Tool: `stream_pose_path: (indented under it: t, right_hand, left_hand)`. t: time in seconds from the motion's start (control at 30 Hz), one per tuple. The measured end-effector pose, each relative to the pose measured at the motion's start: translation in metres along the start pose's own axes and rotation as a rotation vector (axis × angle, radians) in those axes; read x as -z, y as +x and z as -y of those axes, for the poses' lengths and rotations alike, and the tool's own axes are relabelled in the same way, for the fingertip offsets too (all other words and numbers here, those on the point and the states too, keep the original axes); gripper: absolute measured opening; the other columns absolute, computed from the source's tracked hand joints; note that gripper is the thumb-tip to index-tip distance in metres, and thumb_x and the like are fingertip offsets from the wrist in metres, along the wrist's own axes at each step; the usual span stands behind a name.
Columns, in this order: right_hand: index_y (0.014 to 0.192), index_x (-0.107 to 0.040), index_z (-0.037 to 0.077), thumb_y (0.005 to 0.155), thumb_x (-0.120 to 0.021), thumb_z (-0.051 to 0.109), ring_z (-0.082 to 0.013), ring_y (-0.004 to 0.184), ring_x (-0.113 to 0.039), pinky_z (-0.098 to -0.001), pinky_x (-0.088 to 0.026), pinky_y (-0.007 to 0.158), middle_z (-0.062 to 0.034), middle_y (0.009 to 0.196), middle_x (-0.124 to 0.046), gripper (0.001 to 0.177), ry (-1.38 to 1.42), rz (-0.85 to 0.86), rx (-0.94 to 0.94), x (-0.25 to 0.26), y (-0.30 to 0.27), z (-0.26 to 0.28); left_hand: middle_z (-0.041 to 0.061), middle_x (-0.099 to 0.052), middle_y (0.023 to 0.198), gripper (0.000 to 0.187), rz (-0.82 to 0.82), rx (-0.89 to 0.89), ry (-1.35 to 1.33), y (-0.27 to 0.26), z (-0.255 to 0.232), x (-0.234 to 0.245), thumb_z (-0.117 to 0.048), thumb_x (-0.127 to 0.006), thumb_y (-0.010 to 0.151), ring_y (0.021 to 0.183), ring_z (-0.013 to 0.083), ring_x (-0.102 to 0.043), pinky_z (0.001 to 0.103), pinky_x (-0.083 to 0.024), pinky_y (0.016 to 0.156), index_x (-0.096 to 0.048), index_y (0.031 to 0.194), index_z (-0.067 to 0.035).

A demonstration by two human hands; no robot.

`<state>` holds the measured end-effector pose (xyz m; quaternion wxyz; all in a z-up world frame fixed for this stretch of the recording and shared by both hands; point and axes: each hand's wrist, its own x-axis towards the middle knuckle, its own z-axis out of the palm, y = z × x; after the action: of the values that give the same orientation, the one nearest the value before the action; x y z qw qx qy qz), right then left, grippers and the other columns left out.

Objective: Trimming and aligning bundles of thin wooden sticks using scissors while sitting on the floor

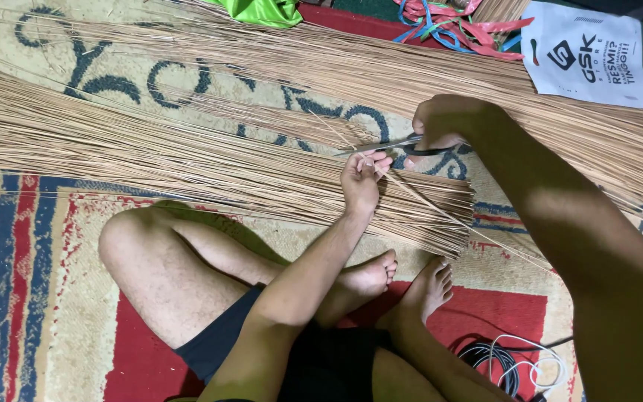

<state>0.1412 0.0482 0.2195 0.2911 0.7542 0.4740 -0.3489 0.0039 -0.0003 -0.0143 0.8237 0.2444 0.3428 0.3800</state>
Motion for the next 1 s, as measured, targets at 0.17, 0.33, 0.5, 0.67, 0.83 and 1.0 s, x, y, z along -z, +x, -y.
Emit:
stream_pose_path:
  t: [0.17, 0.33, 0.5, 0.67, 0.83, 1.0]
  right_hand:
    - [0.087, -0.077, 0.010, 0.066, -0.087, 0.052, -0.0400, 0.095, -0.072, -0.0485, -0.056, 0.081, -0.0213, 0.090, -0.075, 0.049, 0.011, -0.010, -0.007, -0.003, 0.012, 0.000]
    - [0.071, -0.067, 0.008, 0.068, -0.088, 0.047, -0.0383, 0.085, -0.069, -0.0455, -0.053, 0.076, -0.0203, 0.079, -0.071, 0.044, 0.082, -0.004, 0.014, 0.002, 0.013, 0.003]
    - [0.072, -0.067, 0.008, 0.066, -0.090, 0.048, -0.0395, 0.085, -0.070, -0.0464, -0.053, 0.075, -0.0218, 0.078, -0.070, 0.048, 0.064, -0.006, 0.037, 0.003, 0.013, 0.002]
    - [0.077, -0.071, 0.010, 0.063, -0.092, 0.052, -0.0397, 0.089, -0.071, -0.0475, -0.054, 0.077, -0.0207, 0.081, -0.072, 0.049, 0.047, -0.022, 0.007, -0.005, 0.028, -0.004]
    - [0.085, -0.074, 0.011, 0.063, -0.091, 0.054, -0.0399, 0.096, -0.072, -0.0486, -0.055, 0.081, -0.0209, 0.089, -0.074, 0.051, 0.033, -0.016, -0.005, -0.004, 0.028, -0.001]
    - [0.098, -0.074, 0.012, 0.064, -0.089, 0.055, -0.0429, 0.106, -0.070, -0.0521, -0.055, 0.088, -0.0230, 0.101, -0.075, 0.057, 0.002, -0.011, 0.001, 0.002, 0.025, 0.003]
  left_hand:
    - [0.020, -0.072, 0.108, 0.024, 0.001, 0.001, -0.013, 0.001, -0.005, 0.001, 0.003, -0.038, 0.109, 0.096, 0.0278, -0.075, 0.041, -0.063, 0.090, -0.056, 0.125, 0.001]
    - [0.019, -0.073, 0.106, 0.025, 0.011, 0.004, -0.020, 0.001, -0.007, 0.005, 0.003, -0.038, 0.109, 0.094, 0.0251, -0.075, 0.040, -0.063, 0.090, -0.056, 0.127, 0.001]
    - [0.018, -0.073, 0.106, 0.025, 0.022, 0.003, -0.003, 0.000, -0.011, 0.003, 0.003, -0.038, 0.109, 0.093, 0.0244, -0.076, 0.039, -0.064, 0.089, -0.056, 0.126, 0.000]
    - [0.018, -0.073, 0.106, 0.027, 0.032, 0.017, -0.002, 0.003, -0.003, 0.006, 0.003, -0.039, 0.108, 0.093, 0.0236, -0.076, 0.038, -0.064, 0.089, -0.057, 0.127, 0.000]
    - [0.018, -0.073, 0.107, 0.027, 0.027, 0.023, -0.003, 0.002, -0.005, 0.006, 0.003, -0.039, 0.108, 0.093, 0.0232, -0.076, 0.038, -0.064, 0.088, -0.057, 0.127, -0.001]
    - [0.019, -0.073, 0.106, 0.027, 0.018, 0.023, -0.009, 0.004, 0.001, 0.011, 0.003, -0.039, 0.108, 0.092, 0.0238, -0.076, 0.040, -0.064, 0.089, -0.058, 0.127, 0.000]
